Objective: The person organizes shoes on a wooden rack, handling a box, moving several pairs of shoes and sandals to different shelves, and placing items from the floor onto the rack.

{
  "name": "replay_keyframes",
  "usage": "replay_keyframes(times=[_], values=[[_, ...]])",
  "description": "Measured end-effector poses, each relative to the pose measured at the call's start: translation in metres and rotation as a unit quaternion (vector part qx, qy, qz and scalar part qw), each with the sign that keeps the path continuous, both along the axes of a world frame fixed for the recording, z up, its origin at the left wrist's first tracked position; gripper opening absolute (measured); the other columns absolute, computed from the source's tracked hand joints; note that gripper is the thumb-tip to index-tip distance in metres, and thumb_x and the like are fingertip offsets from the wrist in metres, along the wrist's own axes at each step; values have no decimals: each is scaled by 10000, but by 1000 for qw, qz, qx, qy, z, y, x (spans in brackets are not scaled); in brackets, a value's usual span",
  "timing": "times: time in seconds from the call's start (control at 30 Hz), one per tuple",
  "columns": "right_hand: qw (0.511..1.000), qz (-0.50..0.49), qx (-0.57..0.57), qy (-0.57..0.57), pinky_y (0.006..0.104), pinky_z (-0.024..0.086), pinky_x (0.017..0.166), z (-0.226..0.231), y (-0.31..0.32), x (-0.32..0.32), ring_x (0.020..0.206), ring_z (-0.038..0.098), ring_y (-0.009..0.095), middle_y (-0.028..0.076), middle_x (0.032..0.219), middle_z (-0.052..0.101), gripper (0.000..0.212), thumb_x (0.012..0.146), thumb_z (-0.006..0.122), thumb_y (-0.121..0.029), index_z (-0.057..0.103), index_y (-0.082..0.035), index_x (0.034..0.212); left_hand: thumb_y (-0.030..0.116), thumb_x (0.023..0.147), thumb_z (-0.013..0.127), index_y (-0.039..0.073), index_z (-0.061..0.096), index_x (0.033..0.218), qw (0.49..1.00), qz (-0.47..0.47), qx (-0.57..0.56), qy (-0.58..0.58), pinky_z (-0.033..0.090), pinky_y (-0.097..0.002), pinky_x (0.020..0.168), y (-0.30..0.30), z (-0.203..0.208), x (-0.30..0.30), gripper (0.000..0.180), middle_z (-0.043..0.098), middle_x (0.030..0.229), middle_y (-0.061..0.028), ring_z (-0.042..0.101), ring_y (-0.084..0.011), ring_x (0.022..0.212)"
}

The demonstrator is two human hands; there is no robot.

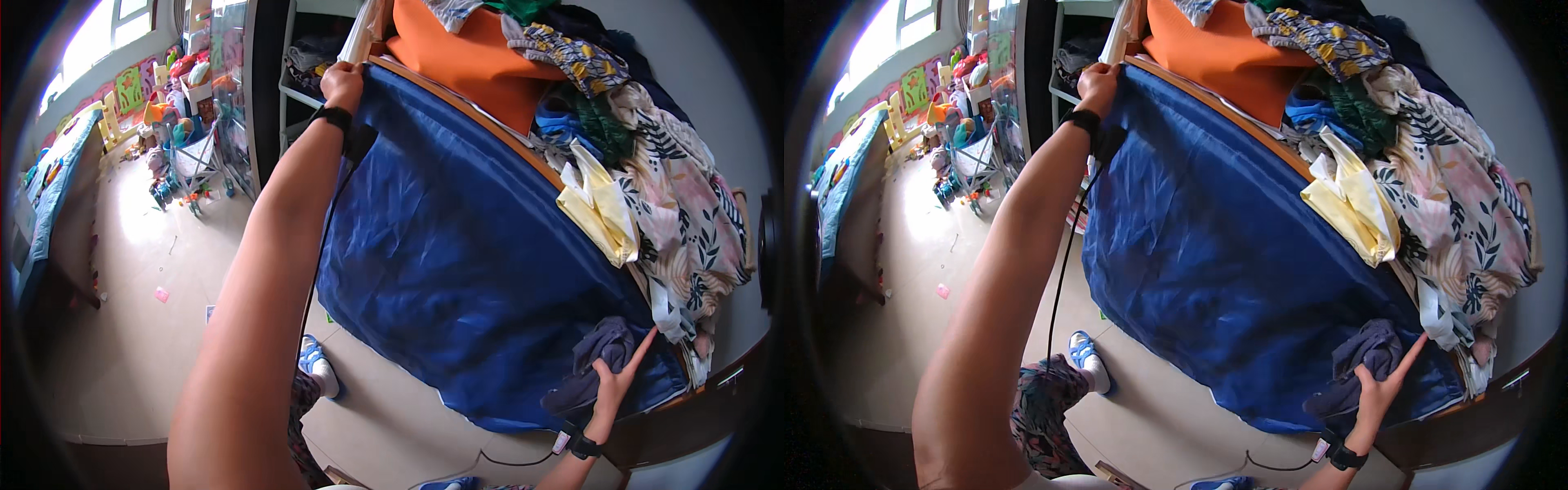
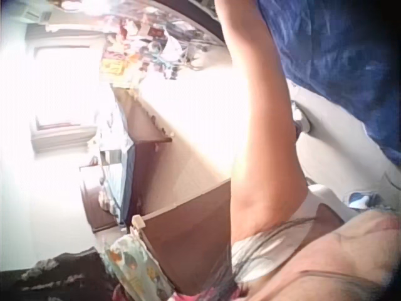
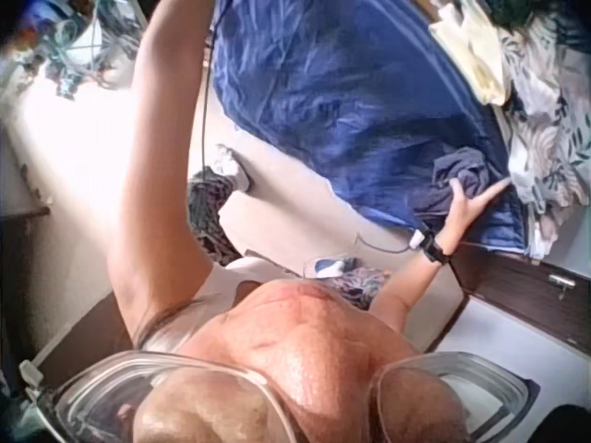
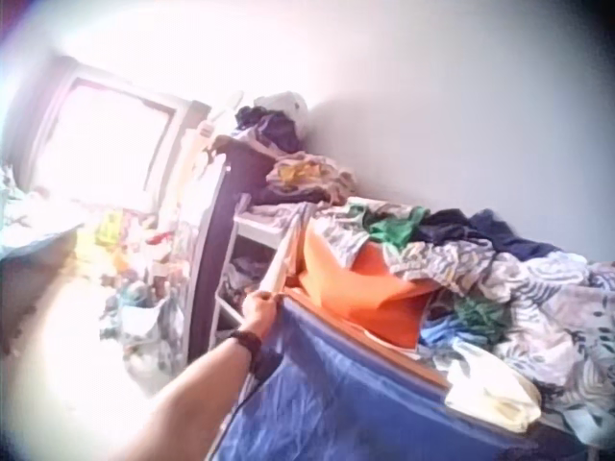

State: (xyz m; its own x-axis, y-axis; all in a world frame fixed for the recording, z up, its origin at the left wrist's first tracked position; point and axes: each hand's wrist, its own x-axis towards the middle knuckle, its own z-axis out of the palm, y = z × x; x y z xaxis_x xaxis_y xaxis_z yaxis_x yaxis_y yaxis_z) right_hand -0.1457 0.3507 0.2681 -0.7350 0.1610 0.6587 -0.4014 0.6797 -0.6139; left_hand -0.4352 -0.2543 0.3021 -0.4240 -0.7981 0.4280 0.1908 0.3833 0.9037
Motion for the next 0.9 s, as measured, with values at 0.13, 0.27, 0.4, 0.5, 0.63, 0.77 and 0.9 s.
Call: replay_keyframes(times=[0.13, 0.27, 0.4, 0.5, 0.63, 0.77, 0.9], values=[[998, 1, 43, 34, 369, 88, 1175, -19, -2, -11, 1465, 143, 285, 148, 1587, 159, 1073, 594, 616, 36, 135, -95, 1543, 381, 886, 669, -5, 684, 985, 972, -168, -33, 161, 501, -335, 719, -14, -26, -5, 398, 695, 865, -97, 649, -193, 806], [996, -14, 79, 26, 402, 104, 1179, -43, 0, 4, 1458, 163, 305, 144, 1582, 178, 1047, 621, 659, 30, 170, -102, 1537, 378, 807, 771, 19, 693, 998, 948, -285, -137, -49, 469, -266, 756, -21, -85, 20, 414, 666, 902, -34, 584, -104, 864], [996, 20, 65, 56, 397, 146, 1175, -110, -22, 0, 1424, 258, 317, 168, 1538, 281, 945, 648, 683, 38, 261, -23, 1492, 430, 792, 749, 35, 694, 945, 874, -214, -340, -273, 461, -314, 702, -117, -182, 62, 427, 638, 770, -43, 627, -195, 782], [997, 21, 40, -68, 382, 237, 1140, -144, 10, 20, 1331, 394, 299, 160, 1426, 437, 792, 662, 686, 12, 406, -1, 1403, 409, 823, 680, 75, 674, 1080, 886, -43, -110, -449, 436, -401, 903, -21, -217, 79, 421, 656, 1061, -133, 631, -288, 1029], [990, 121, 48, -55, 371, 245, 1128, -142, -60, 10, 1318, 401, 284, 134, 1423, 437, 736, 687, 655, 31, 425, -6, 1385, 342, 795, 714, 117, 487, 1344, 952, 102, -245, -155, 387, -497, 982, 8, -203, 119, 635, 492, 1317, -165, 485, -345, 1191], [984, 94, 151, 18, 405, 284, 1113, -138, -94, -21, 1295, 416, 351, 191, 1426, 422, 853, 651, 695, 59, 373, -19, 1437, 351, 758, 762, 267, 480, 1365, 878, -92, -467, 47, 296, -567, 1075, 130, -163, 142, 674, 323, 1439, -215, 304, -439, 1320], [973, 78, 210, -61, 444, 362, 1026, -226, -95, -33, 1179, 452, 422, 226, 1289, 462, 863, 606, 719, 7, 433, -111, 1412, 250, 864, 658, 293, 423, 1414, 827, -95, -551, -64, 376, -529, 1045, 150, -266, 154, 600, 341, 1479, -162, 369, -383, 1330]])
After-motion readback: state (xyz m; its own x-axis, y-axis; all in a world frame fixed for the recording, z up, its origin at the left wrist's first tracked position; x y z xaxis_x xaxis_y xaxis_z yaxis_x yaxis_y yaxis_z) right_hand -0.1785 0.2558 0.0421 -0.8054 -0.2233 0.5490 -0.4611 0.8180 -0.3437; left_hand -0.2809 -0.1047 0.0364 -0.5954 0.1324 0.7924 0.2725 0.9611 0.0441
